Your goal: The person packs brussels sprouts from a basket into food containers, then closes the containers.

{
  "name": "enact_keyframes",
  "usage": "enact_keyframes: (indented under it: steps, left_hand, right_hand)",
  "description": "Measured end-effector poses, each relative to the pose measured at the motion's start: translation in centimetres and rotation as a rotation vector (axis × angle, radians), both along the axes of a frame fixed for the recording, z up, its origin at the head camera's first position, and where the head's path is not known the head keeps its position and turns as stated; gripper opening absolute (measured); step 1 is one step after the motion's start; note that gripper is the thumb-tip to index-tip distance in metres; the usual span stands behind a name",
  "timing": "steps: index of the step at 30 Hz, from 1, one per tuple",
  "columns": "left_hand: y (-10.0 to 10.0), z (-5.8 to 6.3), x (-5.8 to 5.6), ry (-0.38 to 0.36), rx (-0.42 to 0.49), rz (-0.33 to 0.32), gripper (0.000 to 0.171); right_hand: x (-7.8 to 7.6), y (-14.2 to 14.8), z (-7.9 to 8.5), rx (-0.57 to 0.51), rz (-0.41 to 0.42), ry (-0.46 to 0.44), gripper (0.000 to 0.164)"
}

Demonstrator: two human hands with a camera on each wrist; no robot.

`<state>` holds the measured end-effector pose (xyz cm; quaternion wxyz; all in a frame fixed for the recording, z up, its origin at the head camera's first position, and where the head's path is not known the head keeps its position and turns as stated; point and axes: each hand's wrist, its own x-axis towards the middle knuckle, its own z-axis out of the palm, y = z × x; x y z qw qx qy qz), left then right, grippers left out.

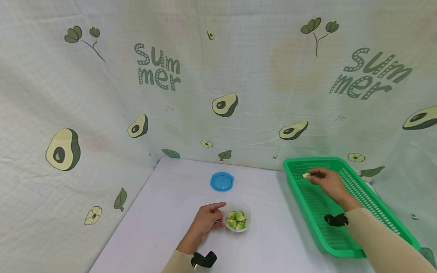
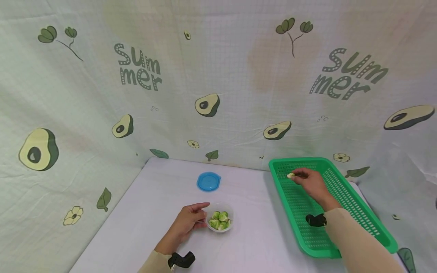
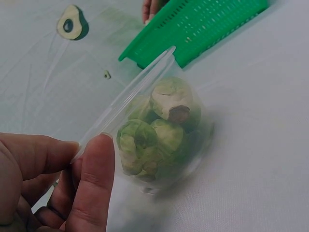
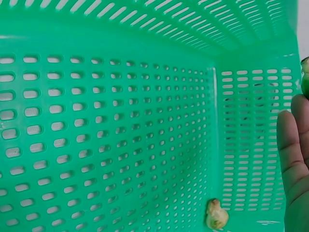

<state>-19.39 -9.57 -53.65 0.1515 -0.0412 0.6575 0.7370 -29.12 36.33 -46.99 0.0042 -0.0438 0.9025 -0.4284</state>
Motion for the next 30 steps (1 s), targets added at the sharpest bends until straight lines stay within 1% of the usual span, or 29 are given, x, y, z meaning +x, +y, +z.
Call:
enact_keyframes:
  steps: [11, 21, 30]
  left_hand:
    - [0.0, 0.2, 0.0, -0.008, -0.010, 0.001, 0.047]
    - [0.0, 0.4, 0.0, -0.015, -0.010, -0.002, 0.047]
    - [0.0, 0.5, 0.1, -0.019, -0.007, -0.002, 0.047]
  right_hand:
    - [0.9, -0.5, 1.2, 0.016, -0.002, 0.045, 0.050]
    - [1.7, -1.3, 2.0, -0.053, -0.008, 0.092, 0.048]
    - [2.4, -2.4, 2.3, -0.081, -0.026, 0.118, 0.048]
